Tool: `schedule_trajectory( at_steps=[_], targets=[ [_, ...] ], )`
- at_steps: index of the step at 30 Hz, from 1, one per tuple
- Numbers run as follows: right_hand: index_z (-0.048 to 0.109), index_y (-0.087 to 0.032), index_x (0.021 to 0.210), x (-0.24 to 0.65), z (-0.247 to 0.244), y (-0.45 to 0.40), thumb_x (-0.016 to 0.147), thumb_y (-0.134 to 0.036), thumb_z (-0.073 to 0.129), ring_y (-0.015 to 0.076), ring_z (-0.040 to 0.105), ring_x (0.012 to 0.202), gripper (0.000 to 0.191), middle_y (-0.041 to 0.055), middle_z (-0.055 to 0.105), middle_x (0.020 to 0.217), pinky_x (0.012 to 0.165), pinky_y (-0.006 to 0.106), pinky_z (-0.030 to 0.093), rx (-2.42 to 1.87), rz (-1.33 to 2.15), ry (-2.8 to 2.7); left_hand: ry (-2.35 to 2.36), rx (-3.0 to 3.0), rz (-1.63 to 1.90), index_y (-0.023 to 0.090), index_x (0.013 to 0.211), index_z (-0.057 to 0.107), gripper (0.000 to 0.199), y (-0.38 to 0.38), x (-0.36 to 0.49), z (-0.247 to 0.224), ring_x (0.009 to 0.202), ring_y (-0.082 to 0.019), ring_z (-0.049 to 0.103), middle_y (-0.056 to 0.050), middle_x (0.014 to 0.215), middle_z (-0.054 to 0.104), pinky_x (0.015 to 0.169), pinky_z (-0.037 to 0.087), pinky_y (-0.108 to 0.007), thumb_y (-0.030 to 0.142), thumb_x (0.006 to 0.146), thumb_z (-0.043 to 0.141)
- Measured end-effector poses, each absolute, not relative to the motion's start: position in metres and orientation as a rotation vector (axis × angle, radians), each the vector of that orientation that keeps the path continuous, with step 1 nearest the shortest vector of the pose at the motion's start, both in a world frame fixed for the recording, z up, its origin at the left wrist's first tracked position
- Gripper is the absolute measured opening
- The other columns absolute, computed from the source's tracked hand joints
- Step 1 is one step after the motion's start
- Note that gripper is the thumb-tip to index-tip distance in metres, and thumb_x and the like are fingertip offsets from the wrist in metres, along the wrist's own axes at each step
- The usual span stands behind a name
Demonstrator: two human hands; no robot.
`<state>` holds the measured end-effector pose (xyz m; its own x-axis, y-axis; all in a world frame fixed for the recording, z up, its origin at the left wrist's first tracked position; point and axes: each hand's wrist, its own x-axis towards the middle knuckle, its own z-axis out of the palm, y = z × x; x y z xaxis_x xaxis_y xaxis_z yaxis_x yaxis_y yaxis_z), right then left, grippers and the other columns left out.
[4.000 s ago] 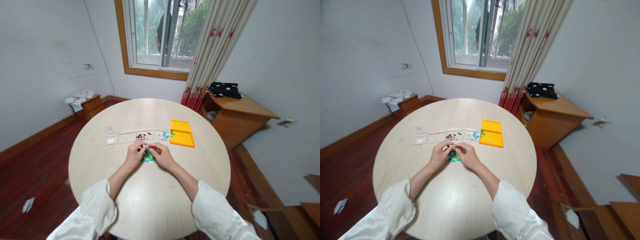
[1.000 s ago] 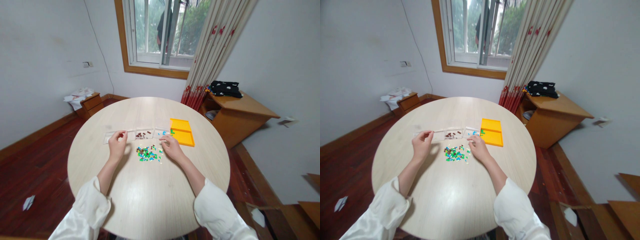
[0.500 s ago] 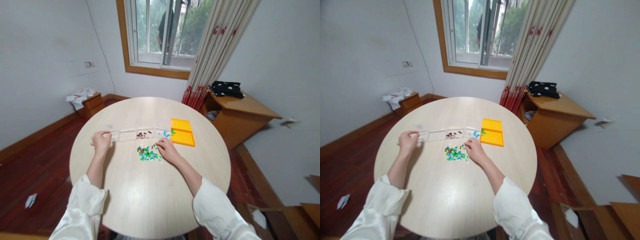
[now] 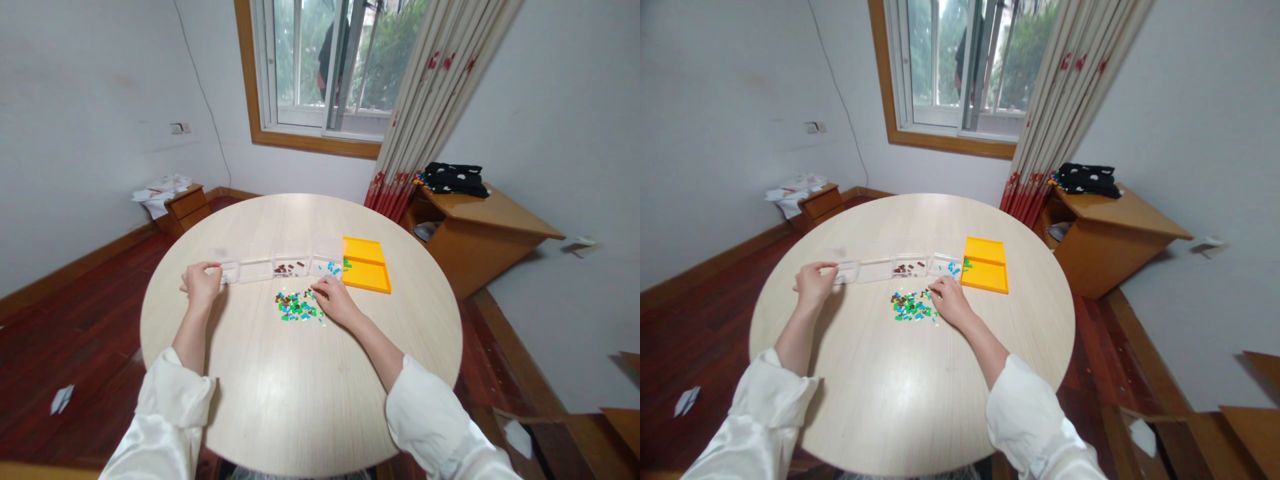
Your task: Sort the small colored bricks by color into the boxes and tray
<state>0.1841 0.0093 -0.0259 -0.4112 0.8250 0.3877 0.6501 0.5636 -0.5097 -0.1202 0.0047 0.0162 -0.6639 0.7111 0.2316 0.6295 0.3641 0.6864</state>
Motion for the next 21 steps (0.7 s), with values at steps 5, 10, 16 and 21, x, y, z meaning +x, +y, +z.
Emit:
schedule_trajectory(
  at_steps=[5, 10, 16, 21],
  targets=[
    [0.069, -0.017, 0.092, 0.1839, -0.0242, 0.0089, 0.081, -0.012, 0.056, 0.0171, 0.054, 0.083, 0.018, 0.0071, 0.062, 0.086, 0.079, 0.034, 0.041, -1.166, 0.385, -2.204, 2.503, 1.218, 1.161, 0.019, 0.087, 0.071, 0.023, 0.0047, -0.1209, 0.0159, 0.1, -0.035, 0.053, -0.013, 0.092, 0.066, 0.089, 0.032, -0.056, 0.028, 0.072, 0.057],
    [0.068, -0.016, 0.091, 0.1829, -0.0222, 0.0082, 0.081, -0.018, 0.058, 0.0171, 0.054, 0.083, 0.014, 0.0065, 0.062, 0.085, 0.079, 0.033, 0.042, -1.187, 0.41, -2.177, 2.506, 1.195, 1.156, 0.019, 0.093, 0.07, 0.027, 0.0044, -0.1186, 0.0185, 0.097, -0.033, 0.053, -0.013, 0.094, 0.065, 0.092, 0.03, -0.056, 0.03, 0.073, 0.056],
    [0.069, -0.018, 0.088, 0.182, -0.0218, 0.0082, 0.08, -0.019, 0.06, 0.0166, 0.054, 0.083, 0.012, 0.0051, 0.061, 0.083, 0.078, 0.032, 0.041, -1.192, 0.414, -2.167, 2.496, 1.196, 1.144, 0.02, 0.091, 0.069, 0.025, 0.0036, -0.1166, 0.0216, 0.099, -0.033, 0.053, -0.012, 0.094, 0.064, 0.092, 0.031, -0.056, 0.03, 0.073, 0.055],
    [0.068, -0.017, 0.08, 0.1811, -0.0208, 0.0086, 0.078, -0.014, 0.061, 0.0165, 0.055, 0.082, 0.008, 0.0047, 0.062, 0.081, 0.077, 0.032, 0.041, -1.196, 0.431, -2.15, 2.479, 1.191, 1.142, 0.02, 0.089, 0.069, 0.024, 0.0031, -0.1152, 0.0231, 0.099, -0.033, 0.053, -0.011, 0.093, 0.065, 0.092, 0.032, -0.055, 0.03, 0.074, 0.055]
  ],
)
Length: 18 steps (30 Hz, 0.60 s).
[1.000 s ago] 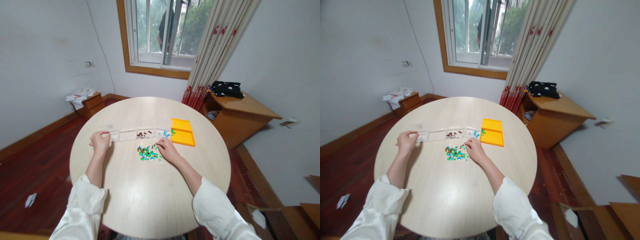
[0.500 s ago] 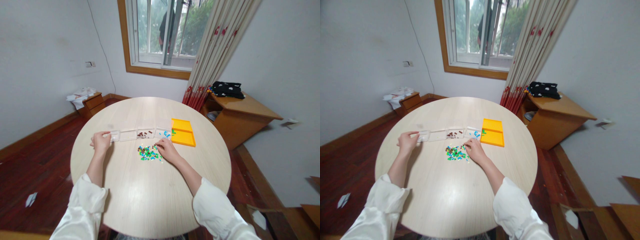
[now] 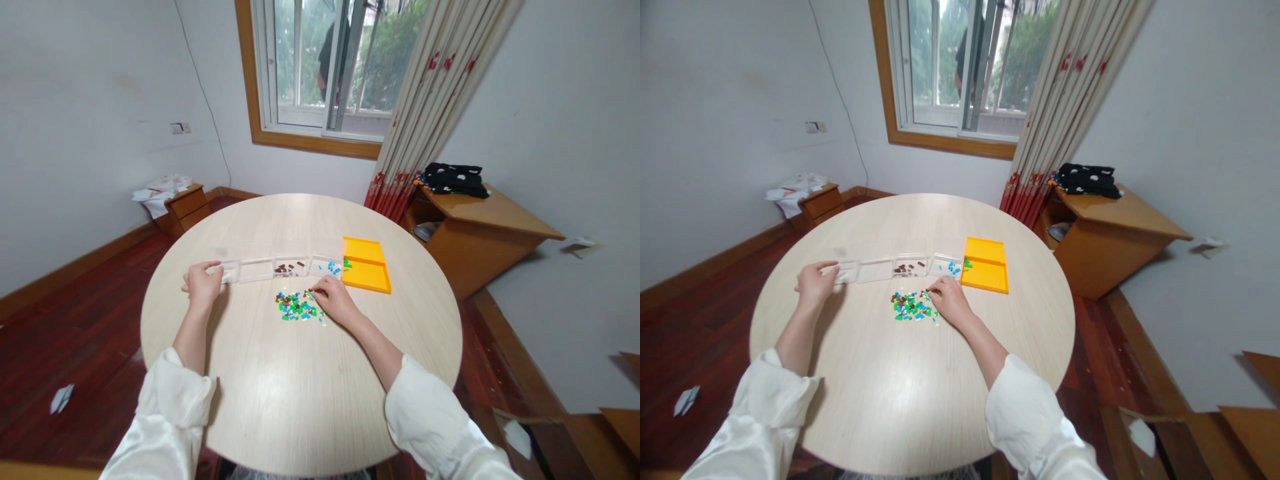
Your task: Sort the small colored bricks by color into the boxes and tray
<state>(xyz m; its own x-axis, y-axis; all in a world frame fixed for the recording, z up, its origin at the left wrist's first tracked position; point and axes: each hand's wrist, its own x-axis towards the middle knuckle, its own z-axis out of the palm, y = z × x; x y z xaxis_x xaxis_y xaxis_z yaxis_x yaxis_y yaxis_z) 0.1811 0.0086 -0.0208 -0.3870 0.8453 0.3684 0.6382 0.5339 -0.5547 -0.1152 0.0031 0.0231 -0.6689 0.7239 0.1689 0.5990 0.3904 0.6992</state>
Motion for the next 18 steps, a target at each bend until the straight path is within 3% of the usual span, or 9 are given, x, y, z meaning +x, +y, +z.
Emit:
schedule_trajectory(
  at_steps=[11, 14, 18],
  targets=[
    [0.061, -0.016, 0.071, 0.18, -0.02, 0.008, 0.078, -0.01, 0.057, 0.0169, 0.054, 0.078, 0.009, 0.0048, 0.061, 0.077, 0.075, 0.032, 0.041, -1.197, 0.374, -2.161, 2.41, 1.373, 1.25, 0.019, 0.091, 0.069, 0.025, 0.002, -0.096, 0.019, 0.1, -0.03, 0.053, -0.011, 0.105, 0.062, 0.091, 0.035, -0.05, 0.027, 0.075, 0.052],
    [0.059, -0.016, 0.073, 0.179, -0.019, 0.007, 0.079, -0.012, 0.054, 0.0176, 0.053, 0.078, 0.009, 0.0051, 0.06, 0.077, 0.075, 0.032, 0.041, -1.213, 0.357, -2.161, 2.279, 1.528, 1.447, 0.017, 0.087, 0.068, 0.023, 0.002, -0.087, 0.016, 0.093, -0.025, 0.054, -0.01, 0.098, 0.062, 0.089, 0.039, -0.044, 0.027, 0.074, 0.052],
    [0.055, -0.017, 0.077, 0.178, -0.011, 0.004, 0.083, -0.013, 0.048, 0.0179, 0.052, 0.077, 0.01, 0.0054, 0.059, 0.077, 0.074, 0.031, 0.041, -1.192, 0.355, -2.067, 1.83, 1.717, 1.682, 0.016, 0.079, 0.067, 0.021, -0.004, -0.064, 0.013, 0.077, -0.018, 0.055, -0.007, 0.083, 0.063, 0.075, 0.044, -0.033, 0.031, 0.075, 0.052]
  ],
)
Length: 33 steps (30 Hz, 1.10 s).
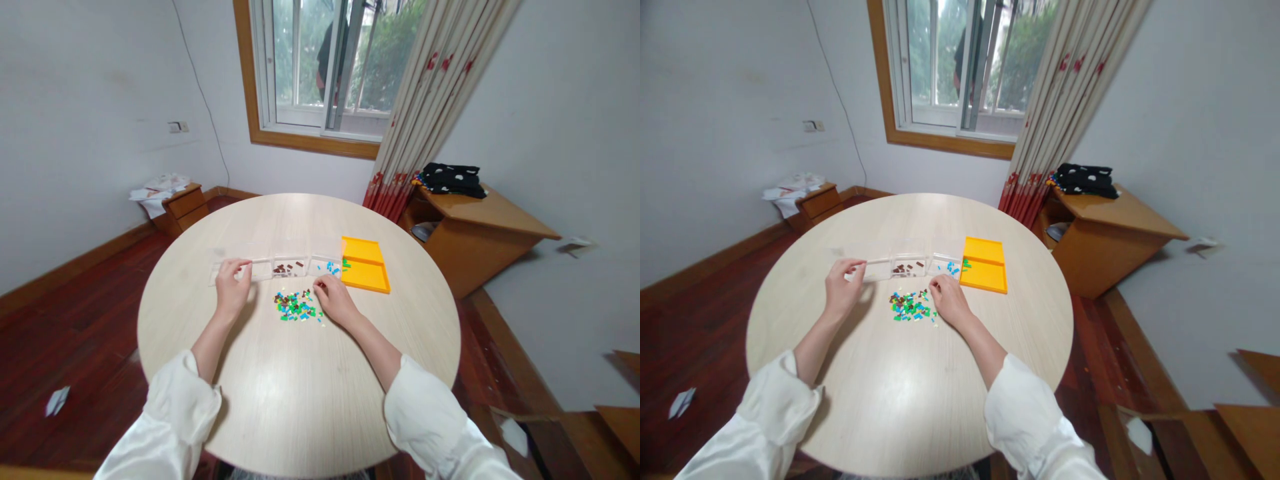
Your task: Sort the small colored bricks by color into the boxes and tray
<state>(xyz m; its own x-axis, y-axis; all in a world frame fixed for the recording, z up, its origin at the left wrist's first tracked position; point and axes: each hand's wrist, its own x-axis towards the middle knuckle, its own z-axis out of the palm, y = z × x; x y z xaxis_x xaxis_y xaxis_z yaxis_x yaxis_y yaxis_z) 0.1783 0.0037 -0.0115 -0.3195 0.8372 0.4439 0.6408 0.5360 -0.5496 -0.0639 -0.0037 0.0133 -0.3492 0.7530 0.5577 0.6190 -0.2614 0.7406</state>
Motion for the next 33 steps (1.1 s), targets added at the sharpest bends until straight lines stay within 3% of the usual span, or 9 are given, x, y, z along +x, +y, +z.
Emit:
schedule_trajectory(
  at_steps=[6, 13, 20, 33],
  targets=[
    [0.051, -0.019, 0.082, 0.165, 0.002, -0.011, 0.087, -0.015, 0.043, 0.018, 0.051, 0.078, 0.01, 0.0048, 0.056, 0.079, 0.072, 0.031, 0.041, -1.001, 0.313, -1.977, 1.338, 1.534, 1.435, 0.015, 0.071, 0.067, 0.022, -0.022, -0.009, 0.01, 0.067, -0.015, 0.056, -0.005, 0.071, 0.064, 0.065, 0.043, -0.028, 0.035, 0.072, 0.059],
    [0.051, -0.019, 0.083, 0.155, 0.003, -0.021, 0.089, -0.019, 0.043, 0.0174, 0.051, 0.078, 0.01, 0.0042, 0.056, 0.078, 0.07, 0.029, 0.042, -0.909, 0.354, -2.024, 1.163, 1.323, 1.274, 0.014, 0.053, 0.063, 0.033, -0.03, 0.009, 0.011, 0.053, -0.011, 0.046, 0.0, 0.051, 0.054, 0.055, 0.037, -0.025, 0.044, 0.065, 0.065],
    [0.054, -0.019, 0.082, 0.158, 0.004, -0.018, 0.089, -0.019, 0.045, 0.0171, 0.053, 0.077, 0.012, 0.004, 0.058, 0.077, 0.07, 0.029, 0.042, -0.916, 0.346, -2.026, 1.126, 1.216, 1.203, 0.013, 0.066, 0.071, 0.033, -0.028, 0.007, 0.007, 0.052, -0.01, 0.044, 0.0, 0.053, 0.056, 0.053, 0.033, -0.024, 0.045, 0.059, 0.071],
    [0.061, -0.018, 0.085, 0.159, -0.002, -0.016, 0.087, -0.019, 0.051, 0.0178, 0.058, 0.08, 0.011, 0.0057, 0.065, 0.081, 0.075, 0.031, 0.045, -0.834, 0.353, -2.026, 1.05, 1.029, 1.184, 0.012, 0.063, 0.069, 0.029, -0.027, 0.006, 0.002, 0.052, -0.009, 0.042, 0.0, 0.051, 0.055, 0.053, 0.029, -0.023, 0.038, 0.053, 0.076]
  ],
)
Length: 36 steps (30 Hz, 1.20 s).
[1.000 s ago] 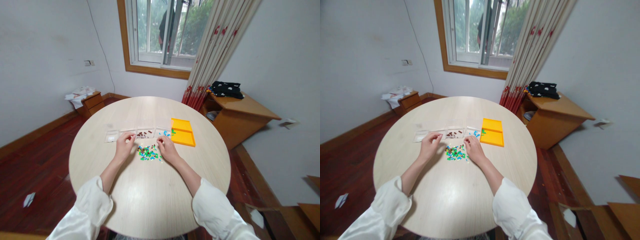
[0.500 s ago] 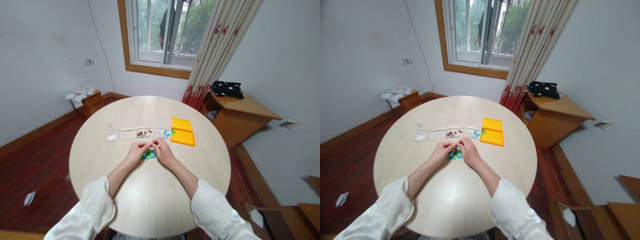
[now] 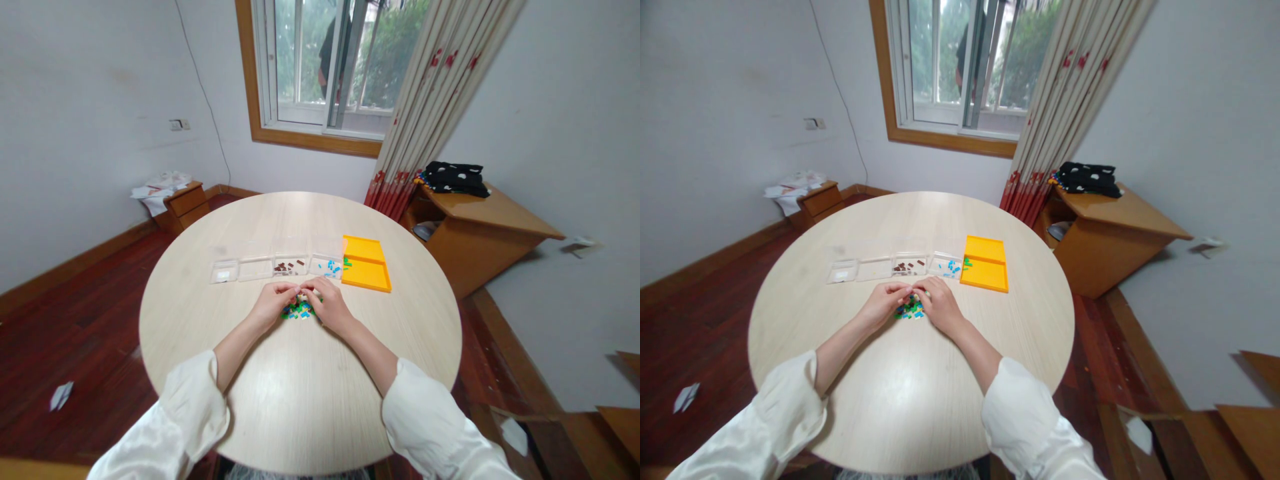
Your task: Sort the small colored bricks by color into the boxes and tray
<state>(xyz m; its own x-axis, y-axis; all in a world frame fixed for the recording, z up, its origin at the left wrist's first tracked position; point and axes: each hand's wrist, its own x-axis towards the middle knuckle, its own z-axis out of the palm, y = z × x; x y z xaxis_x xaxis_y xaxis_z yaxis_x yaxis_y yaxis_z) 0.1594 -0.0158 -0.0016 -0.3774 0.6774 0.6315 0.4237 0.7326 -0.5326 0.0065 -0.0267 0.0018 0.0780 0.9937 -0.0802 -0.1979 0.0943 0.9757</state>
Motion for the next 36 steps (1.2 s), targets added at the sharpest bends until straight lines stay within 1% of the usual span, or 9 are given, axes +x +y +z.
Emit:
schedule_trajectory(
  at_steps=[6, 11, 15, 20, 23, 27, 30, 36],
  targets=[
    [0.064, -0.019, 0.087, 0.159, -0.002, -0.017, 0.087, -0.017, 0.049, 0.0172, 0.059, 0.081, 0.015, 0.0057, 0.067, 0.082, 0.075, 0.031, 0.047, -0.817, 0.377, -1.995, 1.027, 0.998, 1.183, 0.011, 0.063, 0.068, 0.029, -0.029, 0.008, 0.006, 0.051, -0.009, 0.042, 0.0, 0.05, 0.054, 0.052, 0.029, -0.023, 0.037, 0.052, 0.077],
    [0.064, -0.02, 0.086, 0.16, -0.003, -0.016, 0.087, -0.018, 0.048, 0.0175, 0.059, 0.081, 0.017, 0.0054, 0.066, 0.082, 0.075, 0.032, 0.047, -0.847, 0.401, -1.967, 1.018, 0.983, 1.177, 0.012, 0.061, 0.068, 0.03, -0.031, 0.01, 0.011, 0.05, -0.008, 0.042, 0.0, 0.05, 0.056, 0.051, 0.03, -0.023, 0.037, 0.048, 0.079],
    [0.063, -0.019, 0.083, 0.161, -0.003, -0.015, 0.087, -0.021, 0.049, 0.0174, 0.059, 0.079, 0.014, 0.0051, 0.066, 0.08, 0.074, 0.031, 0.047, -0.88, 0.404, -1.924, 1.027, 0.949, 1.181, 0.013, 0.061, 0.067, 0.027, -0.032, 0.011, 0.015, 0.05, -0.008, 0.045, 0.0, 0.053, 0.058, 0.051, 0.032, -0.022, 0.032, 0.046, 0.079],
    [0.059, -0.02, 0.078, 0.161, -0.003, -0.015, 0.086, -0.025, 0.049, 0.0164, 0.056, 0.074, 0.014, 0.0034, 0.062, 0.075, 0.071, 0.029, 0.045, -0.923, 0.403, -1.903, 1.045, 0.976, 1.19, 0.013, 0.06, 0.065, 0.024, -0.032, 0.01, 0.014, 0.047, -0.007, 0.044, 0.001, 0.049, 0.056, 0.049, 0.031, -0.022, 0.03, 0.048, 0.078],
    [0.055, -0.02, 0.074, 0.162, -0.003, -0.015, 0.089, -0.026, 0.044, 0.0159, 0.055, 0.072, 0.019, 0.0028, 0.06, 0.072, 0.069, 0.028, 0.044, -0.94, 0.396, -1.907, 1.066, 1.012, 1.245, 0.013, 0.059, 0.065, 0.023, -0.03, 0.01, 0.012, 0.049, -0.008, 0.046, 0.001, 0.052, 0.058, 0.051, 0.034, -0.022, 0.028, 0.048, 0.078],
    [0.053, -0.02, 0.072, 0.163, -0.001, -0.014, 0.09, -0.027, 0.041, 0.0153, 0.054, 0.071, 0.023, 0.0023, 0.058, 0.07, 0.068, 0.027, 0.043, -0.945, 0.387, -1.91, 1.091, 1.058, 1.365, 0.013, 0.056, 0.064, 0.022, -0.029, 0.008, 0.012, 0.058, -0.01, 0.053, -0.002, 0.062, 0.064, 0.059, 0.04, -0.024, 0.029, 0.049, 0.078],
    [0.054, -0.019, 0.073, 0.163, -0.002, -0.013, 0.089, -0.027, 0.044, 0.0151, 0.054, 0.07, 0.02, 0.0023, 0.058, 0.07, 0.068, 0.027, 0.043, -0.941, 0.384, -1.897, 1.12, 1.096, 1.414, 0.014, 0.055, 0.062, 0.023, -0.03, 0.006, 0.015, 0.061, -0.012, 0.055, -0.003, 0.065, 0.065, 0.063, 0.044, -0.026, 0.03, 0.049, 0.078],
    [0.06, -0.02, 0.078, 0.162, -0.003, -0.013, 0.085, -0.024, 0.051, 0.0156, 0.056, 0.071, 0.012, 0.003, 0.063, 0.074, 0.068, 0.029, 0.045, -0.938, 0.413, -1.878, 1.18, 1.25, 1.422, 0.014, 0.057, 0.062, 0.023, -0.032, 0.006, 0.016, 0.063, -0.013, 0.058, -0.004, 0.066, 0.065, 0.065, 0.047, -0.028, 0.033, 0.054, 0.075]
  ],
)
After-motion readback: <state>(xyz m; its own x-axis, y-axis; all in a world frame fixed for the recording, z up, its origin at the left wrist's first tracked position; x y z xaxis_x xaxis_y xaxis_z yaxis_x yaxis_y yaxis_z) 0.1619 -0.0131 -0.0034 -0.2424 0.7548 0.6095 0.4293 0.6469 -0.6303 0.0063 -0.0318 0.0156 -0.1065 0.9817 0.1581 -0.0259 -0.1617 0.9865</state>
